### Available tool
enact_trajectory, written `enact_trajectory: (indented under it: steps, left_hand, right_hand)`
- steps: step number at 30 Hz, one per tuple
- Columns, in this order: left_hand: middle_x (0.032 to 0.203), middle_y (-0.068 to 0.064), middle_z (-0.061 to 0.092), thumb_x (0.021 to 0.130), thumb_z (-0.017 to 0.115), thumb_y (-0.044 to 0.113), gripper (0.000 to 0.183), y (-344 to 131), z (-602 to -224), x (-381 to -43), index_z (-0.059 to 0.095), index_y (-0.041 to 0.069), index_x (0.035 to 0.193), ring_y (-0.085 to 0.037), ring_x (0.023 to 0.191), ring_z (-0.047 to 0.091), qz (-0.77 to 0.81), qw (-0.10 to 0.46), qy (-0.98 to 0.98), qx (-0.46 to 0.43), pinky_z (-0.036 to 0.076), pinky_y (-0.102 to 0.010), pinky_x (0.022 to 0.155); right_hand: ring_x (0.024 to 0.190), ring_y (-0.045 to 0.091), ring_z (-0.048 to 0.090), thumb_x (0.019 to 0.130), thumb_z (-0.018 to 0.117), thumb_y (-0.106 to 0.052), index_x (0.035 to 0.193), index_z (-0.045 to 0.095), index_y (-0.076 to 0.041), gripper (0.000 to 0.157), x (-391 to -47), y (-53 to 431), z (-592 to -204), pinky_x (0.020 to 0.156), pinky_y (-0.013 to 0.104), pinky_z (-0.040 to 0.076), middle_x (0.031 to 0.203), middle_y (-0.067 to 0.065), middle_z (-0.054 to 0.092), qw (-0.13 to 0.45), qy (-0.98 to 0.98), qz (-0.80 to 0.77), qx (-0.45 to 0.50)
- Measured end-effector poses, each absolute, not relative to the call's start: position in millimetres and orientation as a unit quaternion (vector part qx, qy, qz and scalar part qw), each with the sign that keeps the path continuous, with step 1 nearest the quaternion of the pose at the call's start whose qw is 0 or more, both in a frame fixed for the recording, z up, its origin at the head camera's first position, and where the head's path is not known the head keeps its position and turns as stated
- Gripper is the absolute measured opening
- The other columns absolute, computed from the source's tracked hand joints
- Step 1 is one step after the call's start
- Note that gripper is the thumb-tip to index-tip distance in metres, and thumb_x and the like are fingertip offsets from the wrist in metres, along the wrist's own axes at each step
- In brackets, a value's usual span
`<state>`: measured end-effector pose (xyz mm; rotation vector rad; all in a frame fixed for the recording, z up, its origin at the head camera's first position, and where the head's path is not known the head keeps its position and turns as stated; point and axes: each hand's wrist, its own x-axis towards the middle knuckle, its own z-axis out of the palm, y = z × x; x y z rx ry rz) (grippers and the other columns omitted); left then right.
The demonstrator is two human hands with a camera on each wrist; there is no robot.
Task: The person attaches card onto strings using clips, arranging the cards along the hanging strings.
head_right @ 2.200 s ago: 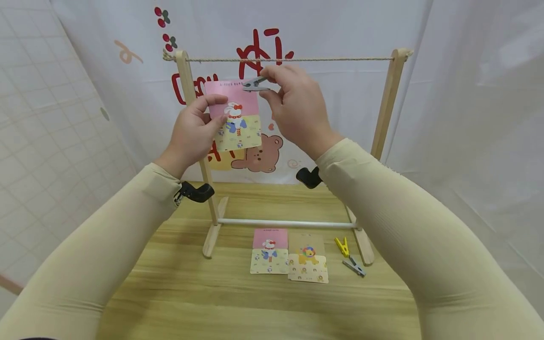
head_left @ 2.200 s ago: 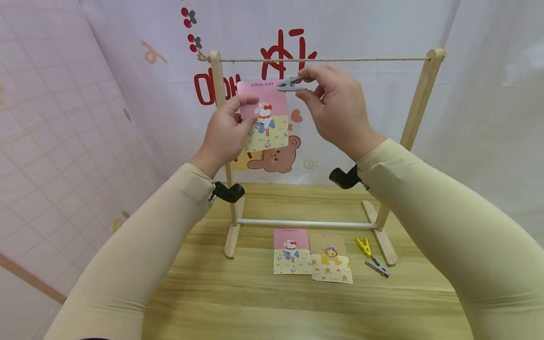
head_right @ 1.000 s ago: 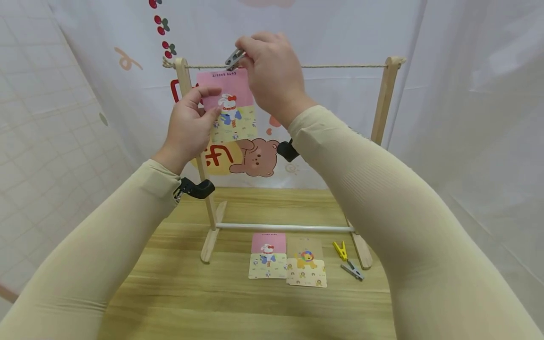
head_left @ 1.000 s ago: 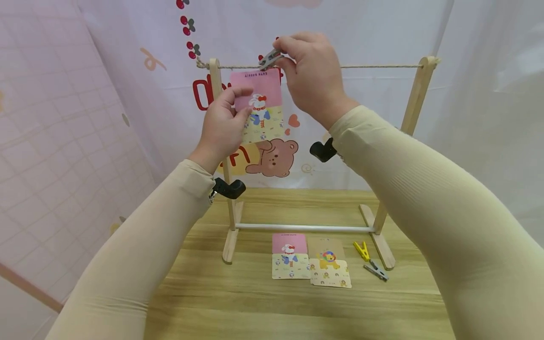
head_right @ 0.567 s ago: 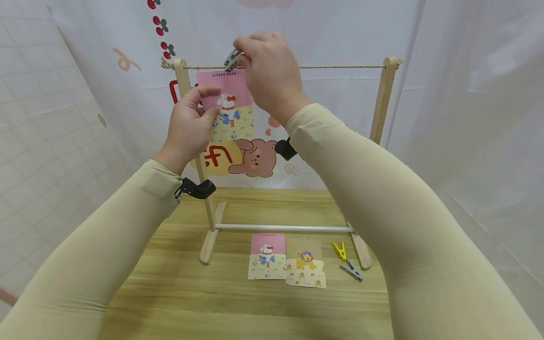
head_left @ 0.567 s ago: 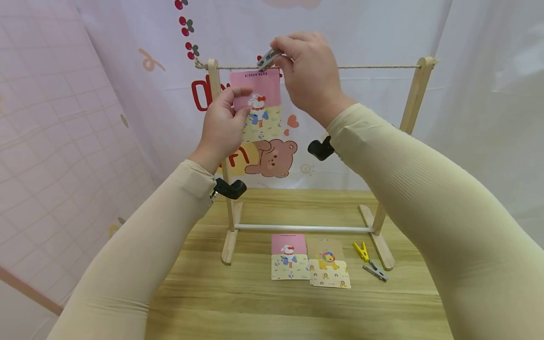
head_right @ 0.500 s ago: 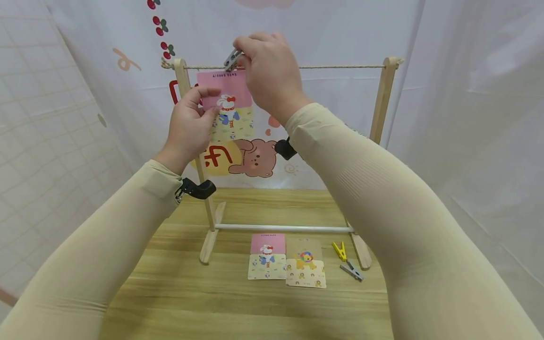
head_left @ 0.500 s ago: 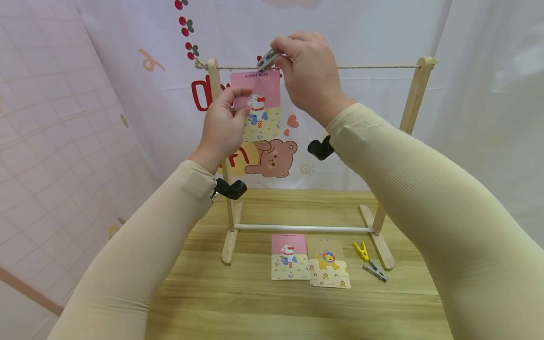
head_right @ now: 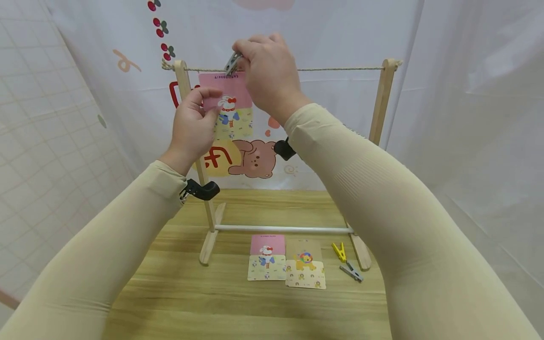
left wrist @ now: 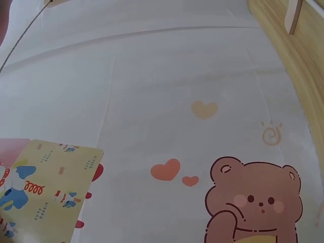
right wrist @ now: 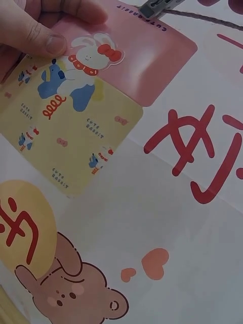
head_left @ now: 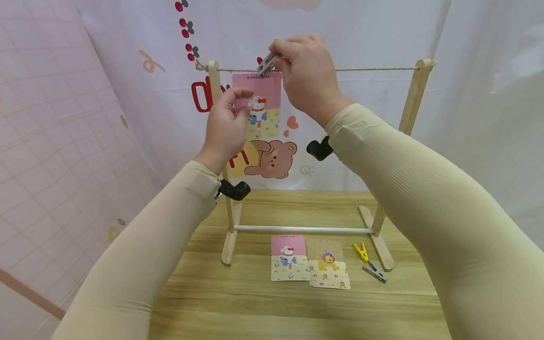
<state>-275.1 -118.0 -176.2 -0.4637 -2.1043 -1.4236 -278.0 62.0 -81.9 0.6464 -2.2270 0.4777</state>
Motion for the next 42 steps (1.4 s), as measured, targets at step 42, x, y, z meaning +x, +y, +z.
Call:
enact_trajectory:
  steps: [42]
  left_hand:
    - [0.13, -0.003, 0.065, 0.11, 0.05, 0.005, 0.024, -108.8, -194.0, -290.4, 0.063, 0.009, 0.13, -0.012, 0.065, 0.037, -0.563, 0.319, -0.737, -0.195, 0.038, -0.024, 0.061]
  right_hand:
    - [0.122, 0.024, 0.048, 0.111, 0.053, -0.023, 0.13, 0.074, -0.019, 0.029, -277.8, 60.2, -86.3, 0.103, 0.036, 0.036, 0.13, -0.001, 0.074, 0.328, -0.891, 0.168, 0.265]
